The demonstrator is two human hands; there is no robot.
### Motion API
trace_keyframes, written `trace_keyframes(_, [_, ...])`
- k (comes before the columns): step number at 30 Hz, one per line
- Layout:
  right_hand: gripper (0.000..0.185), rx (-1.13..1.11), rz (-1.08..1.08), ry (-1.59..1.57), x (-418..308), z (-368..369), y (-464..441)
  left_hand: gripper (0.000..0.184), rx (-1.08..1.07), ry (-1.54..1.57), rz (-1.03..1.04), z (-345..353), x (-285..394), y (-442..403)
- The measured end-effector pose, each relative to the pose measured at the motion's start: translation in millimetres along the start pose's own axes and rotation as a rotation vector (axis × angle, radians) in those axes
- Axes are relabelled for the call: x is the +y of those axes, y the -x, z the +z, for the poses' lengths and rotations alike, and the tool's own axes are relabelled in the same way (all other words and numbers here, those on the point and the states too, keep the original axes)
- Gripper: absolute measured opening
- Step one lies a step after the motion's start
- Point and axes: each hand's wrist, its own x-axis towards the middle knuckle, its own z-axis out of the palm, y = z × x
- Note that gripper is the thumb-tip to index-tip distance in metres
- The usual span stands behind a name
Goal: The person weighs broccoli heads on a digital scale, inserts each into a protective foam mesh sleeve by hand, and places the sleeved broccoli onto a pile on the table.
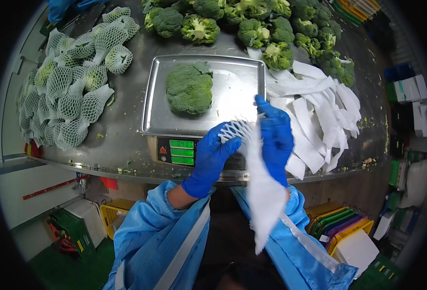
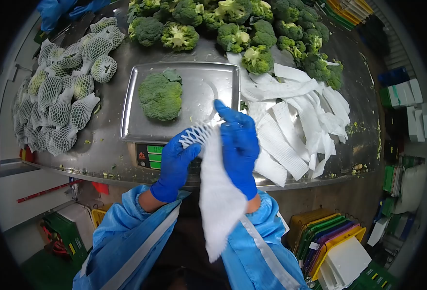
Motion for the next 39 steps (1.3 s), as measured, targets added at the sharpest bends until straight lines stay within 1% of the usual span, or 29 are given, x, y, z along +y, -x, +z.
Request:
trace_keyframes(1, [0.032, 0.117, 0.263, -0.416, -10.6, -3.3, -1.8, 0.032, -0.054, 0.003, 0.013, -1.0, 0.3, 0.6])
trace_keyframes(3, [0.038, -0.135, 0.602, -0.417, -37.9, -0.3, -8.8, 0.024, -0.096, 0.019, -0.042, -33.9, 23.8, 7.4])
trace_keyframes(4, [0.042, -0.275, 0.758, -0.392, -49.2, 1.4, -12.0, 0.02, -0.043, -0.203, 0.181, -41.1, 16.5, -5.9])
trace_keyframes(6, [0.052, -0.566, 0.576, -0.078, -16.5, -1.9, 31.5, 0.017, 0.117, 0.647, -0.09, -40.0, 19.1, -18.9])
trace_keyframes(7, [0.054, -0.568, 0.698, -0.423, -13.9, 8.6, 37.5, 0.025, 0.205, 0.68, -0.253, -27.0, 60.0, -21.0])
trace_keyframes(8, [0.057, -0.552, 0.844, -0.752, -11.6, 19.1, 43.2, 0.025, 0.106, 0.745, -0.311, -40.7, 64.8, -22.0])
trace_keyframes(9, [0.058, -0.685, 1.152, -0.979, -38.2, 23.5, 26.1, 0.025, 0.01, 0.8, -0.372, -60.7, 69.4, -19.1])
trace_keyframes(10, [0.055, -0.826, 1.031, -0.742, -38.2, 21.5, 22.6, 0.027, -0.202, 0.866, -0.373, -82.6, 56.8, -18.8])
trace_keyframes(11, [0.055, -0.827, 1.029, -0.745, -38.8, 19.2, 16.9, 0.027, -0.201, 0.863, -0.373, -89.3, 46.0, -9.3])
trace_keyframes(12, [0.052, -0.73, 1.008, -0.869, -39.4, 17.9, 9.3, 0.027, -0.202, 0.32, -0.327, -95.4, 36.9, 4.2])
trace_keyframes(14, [0.045, -0.483, 0.958, -1.034, -44.9, 21.9, -0.8, 0.029, -0.194, -0.22, -0.268, -98.7, 37.6, 23.8])
trace_keyframes(15, [0.041, -0.471, 0.989, -1.259, -13.2, 24.4, 4.2, 0.031, -0.248, -0.079, -0.406, -95.5, 48.4, 31.5])
trace_keyframes(17, [0.04, -0.483, 1.182, -1.325, -14.7, 31.5, -2.3, 0.032, -0.076, 0.467, -0.792, -98.7, 44.9, 43.6])
trace_keyframes(19, [0.038, -0.687, 0.969, -0.855, -10.1, 31.4, -6.6, 0.031, -0.177, -0.681, -0.663, -104.3, 55.8, 10.1])
trace_keyframes(20, [0.039, -0.74, 0.876, -0.427, -15.7, 30.6, -18.2, 0.032, -0.088, -0.714, -0.404, -118.5, 48.6, 5.1])
trace_keyframes(21, [0.04, -0.527, 0.541, -0.206, 0.5, 36.8, -14.2, 0.032, 0.0, -0.773, -0.146, -132.8, 41.5, 0.0])
trace_keyframes(22, [0.046, -0.399, 0.375, -0.175, 10.4, 43.2, -19.2, 0.032, 0.154, -0.333, -0.048, -133.0, 44.4, -12.3])
trace_keyframes(23, [0.052, -0.268, 0.206, -0.142, 17.0, 50.5, -31.5, 0.033, 0.182, -0.434, 0.167, -132.4, 45.0, -26.0])
trace_keyframes(24, [0.057, -0.187, 0.178, -0.1, 11.2, 58.3, -47.6, 0.033, 0.213, -0.531, 0.385, -131.5, 43.8, -40.7])
trace_keyframes(27, [0.065, -0.026, 0.019, 0.147, 24.1, 90.0, -75.7, 0.037, 0.319, -0.282, 0.238, -170.3, 19.4, -89.9])
trace_keyframes(28, [0.06, -0.151, 0.064, 0.131, 45.6, 92.2, -71.7, 0.037, 0.317, -0.284, 0.241, -168.5, 23.4, -99.7])
trace_keyframes(29, [0.054, -0.159, -0.108, 0.243, 60.8, 99.1, -72.1, 0.038, 0.291, -0.059, -0.002, -165.9, 29.1, -108.8])
trace_keyframes(30, [0.049, -0.162, -0.002, 0.032, 54.4, 99.4, -72.4, 0.04, 0.262, 0.165, -0.244, -163.6, 33.9, -112.5])
trace_keyframes(31, [0.044, -0.17, 0.109, -0.177, 43.7, 97.9, -71.0, 0.04, 0.267, 0.165, -0.239, -156.5, 39.4, -105.8])
trace_keyframes(33, [0.037, -0.228, 0.087, -0.214, 21.2, 81.2, -62.6, 0.03, 0.185, 0.468, -0.091, -142.4, 49.0, -78.3])
trace_keyframes(35, [0.031, -0.419, 0.244, -0.327, -18.7, 61.8, -54.4, 0.031, 0.146, -0.05, 0.069, -146.9, 48.5, -58.9])
trace_keyframes(36, [0.031, -0.51, 0.364, -0.286, -38.5, 51.3, -50.1, 0.034, 0.133, -0.015, 0.065, -119.1, 66.4, -43.9])
trace_keyframes(37, [0.031, -0.56, 0.37, -0.412, -48.1, 47.0, -42.6, 0.037, 0.126, 0.013, 0.066, -103.7, 76.5, -31.0])
trace_keyframes(39, [0.037, -0.649, 0.517, -0.51, -44.1, 43.0, -27.1, 0.044, 0.14, 0.514, -0.297, -115.1, 58.1, -9.2])
